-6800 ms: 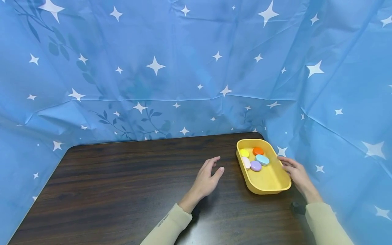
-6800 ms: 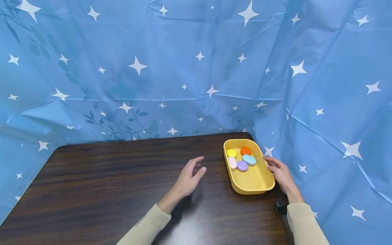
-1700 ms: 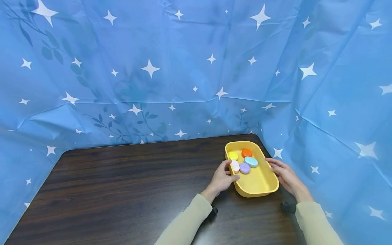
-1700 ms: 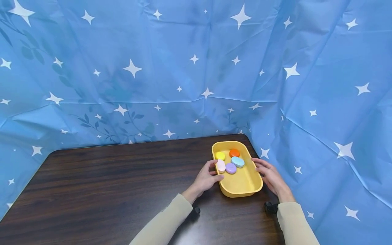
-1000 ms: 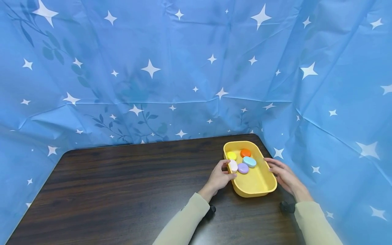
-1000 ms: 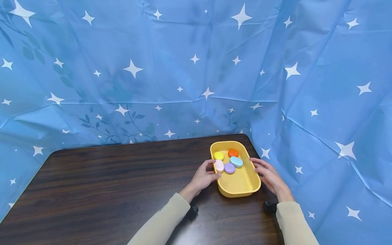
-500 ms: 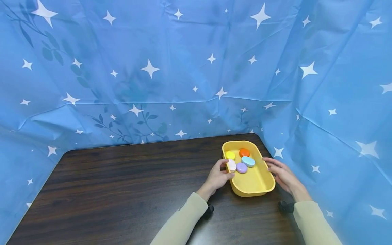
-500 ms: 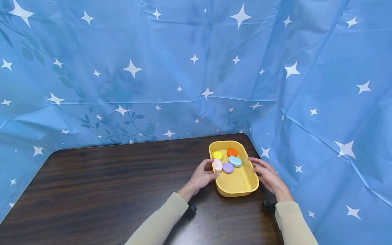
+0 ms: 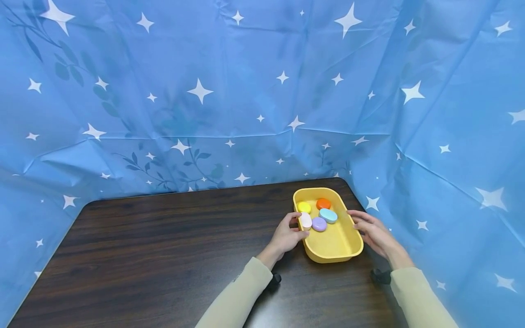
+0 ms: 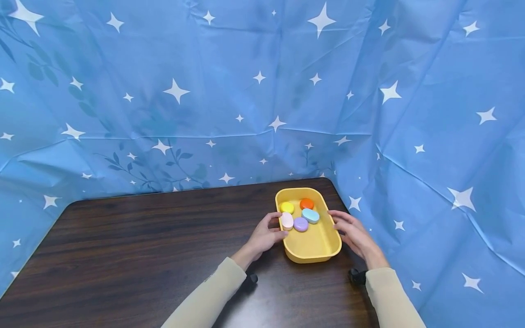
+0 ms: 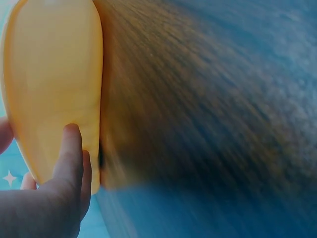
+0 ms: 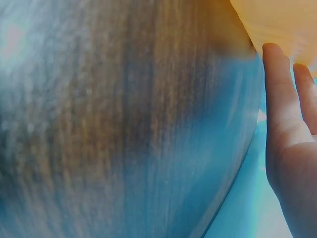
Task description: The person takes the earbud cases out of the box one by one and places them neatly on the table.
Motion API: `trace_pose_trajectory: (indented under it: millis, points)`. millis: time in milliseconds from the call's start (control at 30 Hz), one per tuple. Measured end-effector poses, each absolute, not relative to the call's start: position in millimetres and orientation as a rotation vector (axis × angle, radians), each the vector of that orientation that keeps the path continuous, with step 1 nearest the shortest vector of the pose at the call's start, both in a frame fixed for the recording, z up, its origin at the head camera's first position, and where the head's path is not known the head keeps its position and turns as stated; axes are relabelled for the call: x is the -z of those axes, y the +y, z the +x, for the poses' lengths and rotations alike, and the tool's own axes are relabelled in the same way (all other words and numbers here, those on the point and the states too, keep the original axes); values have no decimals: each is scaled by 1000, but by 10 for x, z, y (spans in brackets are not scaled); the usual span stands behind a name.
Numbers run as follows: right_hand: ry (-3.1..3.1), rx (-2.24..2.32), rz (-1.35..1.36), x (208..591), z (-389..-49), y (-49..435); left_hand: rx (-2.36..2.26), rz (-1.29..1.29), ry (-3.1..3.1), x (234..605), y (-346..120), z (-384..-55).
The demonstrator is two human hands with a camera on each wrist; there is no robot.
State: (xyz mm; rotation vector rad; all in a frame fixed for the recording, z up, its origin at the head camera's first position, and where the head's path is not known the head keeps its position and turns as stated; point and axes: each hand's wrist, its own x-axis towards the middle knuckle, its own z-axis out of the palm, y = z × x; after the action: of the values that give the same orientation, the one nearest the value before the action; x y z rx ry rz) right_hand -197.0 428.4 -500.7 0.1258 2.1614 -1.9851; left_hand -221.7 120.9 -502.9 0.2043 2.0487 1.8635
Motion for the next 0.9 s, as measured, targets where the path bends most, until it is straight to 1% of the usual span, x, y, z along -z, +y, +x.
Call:
trace_pose_trajectory:
  millis: [900]
  points:
    - [2150, 1998, 154, 5002, -1973, 4169, -1895, 206, 1990, 5065, 1087, -2215]
